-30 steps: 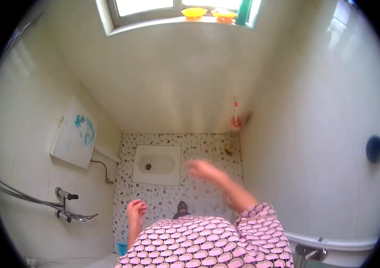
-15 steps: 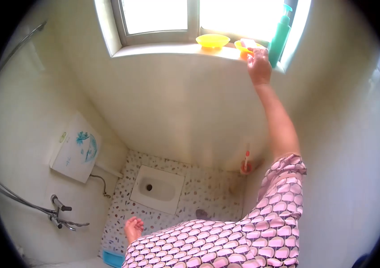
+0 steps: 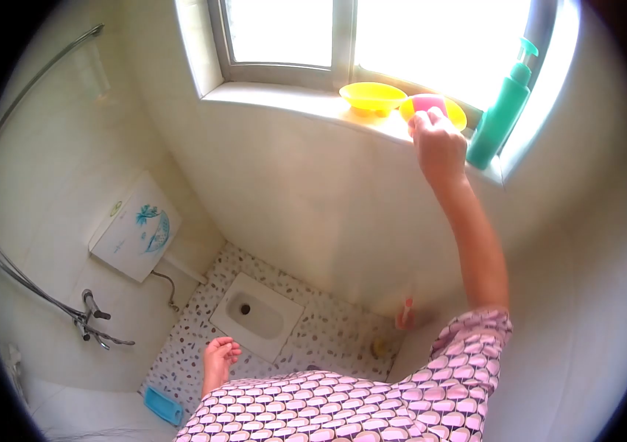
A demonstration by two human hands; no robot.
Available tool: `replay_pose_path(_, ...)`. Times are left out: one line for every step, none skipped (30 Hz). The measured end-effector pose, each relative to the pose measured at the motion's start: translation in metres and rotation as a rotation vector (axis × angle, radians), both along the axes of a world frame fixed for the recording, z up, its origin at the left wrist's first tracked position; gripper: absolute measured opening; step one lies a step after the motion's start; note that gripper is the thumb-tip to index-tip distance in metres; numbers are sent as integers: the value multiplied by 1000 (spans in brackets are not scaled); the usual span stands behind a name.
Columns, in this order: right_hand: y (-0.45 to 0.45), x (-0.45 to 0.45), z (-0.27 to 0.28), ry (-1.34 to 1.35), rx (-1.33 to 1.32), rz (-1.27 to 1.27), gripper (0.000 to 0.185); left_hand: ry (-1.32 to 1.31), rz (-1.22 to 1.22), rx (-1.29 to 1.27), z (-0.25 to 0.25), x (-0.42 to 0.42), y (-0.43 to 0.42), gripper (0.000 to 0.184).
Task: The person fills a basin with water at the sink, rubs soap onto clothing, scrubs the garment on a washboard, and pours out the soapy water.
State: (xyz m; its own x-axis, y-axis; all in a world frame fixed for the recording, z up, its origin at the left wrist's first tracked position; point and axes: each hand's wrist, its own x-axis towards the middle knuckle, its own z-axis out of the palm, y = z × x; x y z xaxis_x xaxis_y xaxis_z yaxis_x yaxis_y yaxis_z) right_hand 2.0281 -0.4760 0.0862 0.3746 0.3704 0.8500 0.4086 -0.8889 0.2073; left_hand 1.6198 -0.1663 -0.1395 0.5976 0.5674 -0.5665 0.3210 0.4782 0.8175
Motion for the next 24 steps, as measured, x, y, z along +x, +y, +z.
replay_pose_path(5,-15,4,60,5,49,17,23,-9,4,-2,0,-1,15)
replay_pose_path(11,-32,6,51,13,137,16,47,-15,8,-4,-1,0,15)
replay_pose_path(17,-50,6,45,20,231,15,45,5,7,-4,0,0,15)
replay_pose_path(24,-68,6,33,-30,332,14,29,1,-25,-2,0,0,16)
replay_pose_path(30,-84,3,25,-82,437,14,17,1,-59,0,-1,-2,17)
replay_pose_path(34,-99,-6,88,-115,548,14,29,34,-64,1,0,-5,17)
replay_pose_path(44,-116,-15,156,-154,666,15,-69,-11,-173,3,2,-1,19)
replay_pose_path(58,-130,-26,187,-190,775,13,-174,-43,-276,8,3,4,21)
replay_pose_path(73,-143,-39,217,-226,894,12,-275,-93,-359,16,7,6,26)
replay_pose_path(90,-155,-51,258,-229,1031,13,-379,-137,-433,25,13,8,30)
replay_pose_path(108,-168,-63,301,-228,1170,14,-482,-172,-486,39,19,8,37)
replay_pose_path(125,-182,-75,385,-254,1246,14,-587,-210,-532,53,25,8,43)
replay_pose_path(148,-204,-81,415,-297,1307,16,-649,-231,-521,65,23,14,49)
replay_pose_path(165,-220,-91,447,-304,1396,16,-710,-251,-502,71,22,15,55)
replay_pose_path(182,-237,-102,471,-313,1482,17,-708,-200,-489,74,17,20,55)
replay_pose_path(200,-258,-109,478,-319,1529,17,-746,-193,-455,75,7,28,60)
replay_pose_path(225,-286,-114,485,-342,1576,17,-786,-191,-423,77,-17,45,64)
replay_pose_path(242,-304,-119,488,-366,1619,17,-791,-155,-413,71,-38,57,64)
replay_pose_path(260,-325,-122,485,-380,1650,17,-703,-126,-456,63,-62,72,65)
replay_pose_path(277,-357,-117,536,-356,1658,18,-605,-118,-512,66,-95,89,65)
replay_pose_path(281,-350,-122,566,-336,1706,18,-614,-76,-486,62,-94,86,65)
replay_pose_path(285,-351,-123,552,-347,1749,18,-613,-12,-541,62,-101,81,64)
replay_pose_path(288,-349,-126,594,-331,1789,20,-615,56,-594,60,-104,76,63)
replay_pose_path(287,-352,-126,633,-318,1826,21,-635,93,-565,58,-111,70,63)
